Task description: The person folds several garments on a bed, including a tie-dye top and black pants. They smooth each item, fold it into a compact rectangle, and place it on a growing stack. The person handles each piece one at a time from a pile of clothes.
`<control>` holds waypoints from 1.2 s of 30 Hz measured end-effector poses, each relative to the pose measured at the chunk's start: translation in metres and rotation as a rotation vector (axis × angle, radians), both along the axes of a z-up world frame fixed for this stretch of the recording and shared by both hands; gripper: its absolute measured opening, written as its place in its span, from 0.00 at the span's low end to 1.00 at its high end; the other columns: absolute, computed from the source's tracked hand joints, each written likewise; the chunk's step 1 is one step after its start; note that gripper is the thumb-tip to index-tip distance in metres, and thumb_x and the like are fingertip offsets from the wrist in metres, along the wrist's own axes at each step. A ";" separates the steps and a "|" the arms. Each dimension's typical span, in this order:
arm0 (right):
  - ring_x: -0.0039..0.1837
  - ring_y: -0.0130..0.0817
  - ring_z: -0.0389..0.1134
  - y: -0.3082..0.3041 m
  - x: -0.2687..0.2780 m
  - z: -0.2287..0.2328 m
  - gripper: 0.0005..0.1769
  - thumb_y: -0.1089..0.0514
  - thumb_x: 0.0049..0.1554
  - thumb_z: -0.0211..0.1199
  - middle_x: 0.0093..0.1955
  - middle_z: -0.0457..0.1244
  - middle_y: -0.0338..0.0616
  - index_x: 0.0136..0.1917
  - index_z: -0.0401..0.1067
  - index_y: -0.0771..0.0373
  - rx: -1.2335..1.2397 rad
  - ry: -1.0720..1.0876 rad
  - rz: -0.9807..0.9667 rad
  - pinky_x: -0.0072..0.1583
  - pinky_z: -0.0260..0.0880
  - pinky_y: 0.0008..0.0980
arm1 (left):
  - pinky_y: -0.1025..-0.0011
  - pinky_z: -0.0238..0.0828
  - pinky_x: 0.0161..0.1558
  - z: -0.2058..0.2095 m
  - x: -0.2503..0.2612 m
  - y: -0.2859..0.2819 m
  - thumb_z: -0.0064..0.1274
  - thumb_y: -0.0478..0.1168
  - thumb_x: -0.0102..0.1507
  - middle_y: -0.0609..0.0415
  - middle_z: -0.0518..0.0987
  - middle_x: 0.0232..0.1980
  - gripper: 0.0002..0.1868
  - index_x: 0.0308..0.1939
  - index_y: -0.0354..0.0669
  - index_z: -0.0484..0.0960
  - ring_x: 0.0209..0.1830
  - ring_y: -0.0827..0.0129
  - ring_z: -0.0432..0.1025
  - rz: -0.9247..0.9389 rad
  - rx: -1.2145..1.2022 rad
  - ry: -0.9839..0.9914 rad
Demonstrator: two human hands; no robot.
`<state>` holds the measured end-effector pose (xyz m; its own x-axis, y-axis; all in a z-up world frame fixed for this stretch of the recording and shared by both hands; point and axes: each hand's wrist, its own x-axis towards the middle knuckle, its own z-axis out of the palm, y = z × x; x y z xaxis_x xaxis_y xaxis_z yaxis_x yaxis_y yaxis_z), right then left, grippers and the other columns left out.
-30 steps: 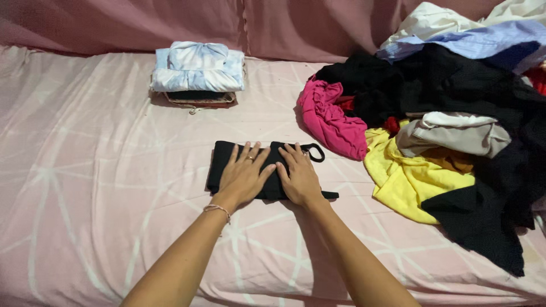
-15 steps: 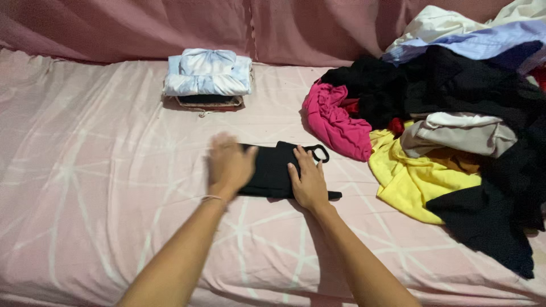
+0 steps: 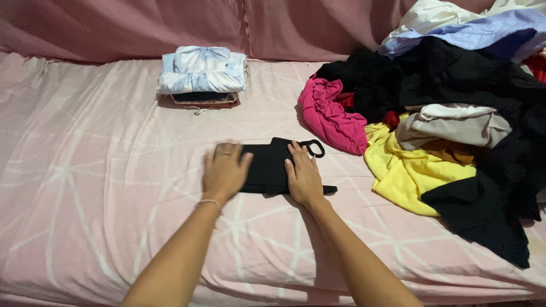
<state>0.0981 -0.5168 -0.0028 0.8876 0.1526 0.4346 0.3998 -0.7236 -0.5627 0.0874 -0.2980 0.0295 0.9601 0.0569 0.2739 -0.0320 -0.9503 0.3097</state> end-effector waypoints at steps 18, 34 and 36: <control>0.53 0.62 0.70 -0.011 0.031 0.057 0.45 0.25 0.60 0.46 0.53 0.66 0.70 0.63 0.63 0.71 1.123 0.940 0.011 0.55 0.75 0.55 | 0.63 0.78 0.43 0.112 0.012 0.001 0.67 0.39 0.51 0.43 0.86 0.43 0.21 0.46 0.34 0.84 0.41 0.57 0.81 -0.337 -0.772 0.035; 0.48 0.42 0.72 -0.021 0.041 0.027 0.14 0.65 0.49 0.61 0.47 0.69 0.50 0.50 0.72 0.69 1.345 1.156 0.425 0.57 0.75 0.40 | 0.53 0.73 0.42 0.117 -0.063 -0.022 0.59 0.60 0.59 0.41 0.83 0.36 0.23 0.36 0.42 0.82 0.39 0.47 0.78 -0.304 -0.222 0.004; 0.49 0.43 0.72 -0.019 0.036 0.019 0.17 0.67 0.47 0.59 0.49 0.69 0.51 0.52 0.71 0.70 1.408 1.154 0.401 0.58 0.75 0.41 | 0.51 0.72 0.43 0.098 -0.048 -0.012 0.55 0.62 0.62 0.37 0.82 0.38 0.28 0.37 0.37 0.82 0.41 0.44 0.77 -0.096 -0.257 -0.024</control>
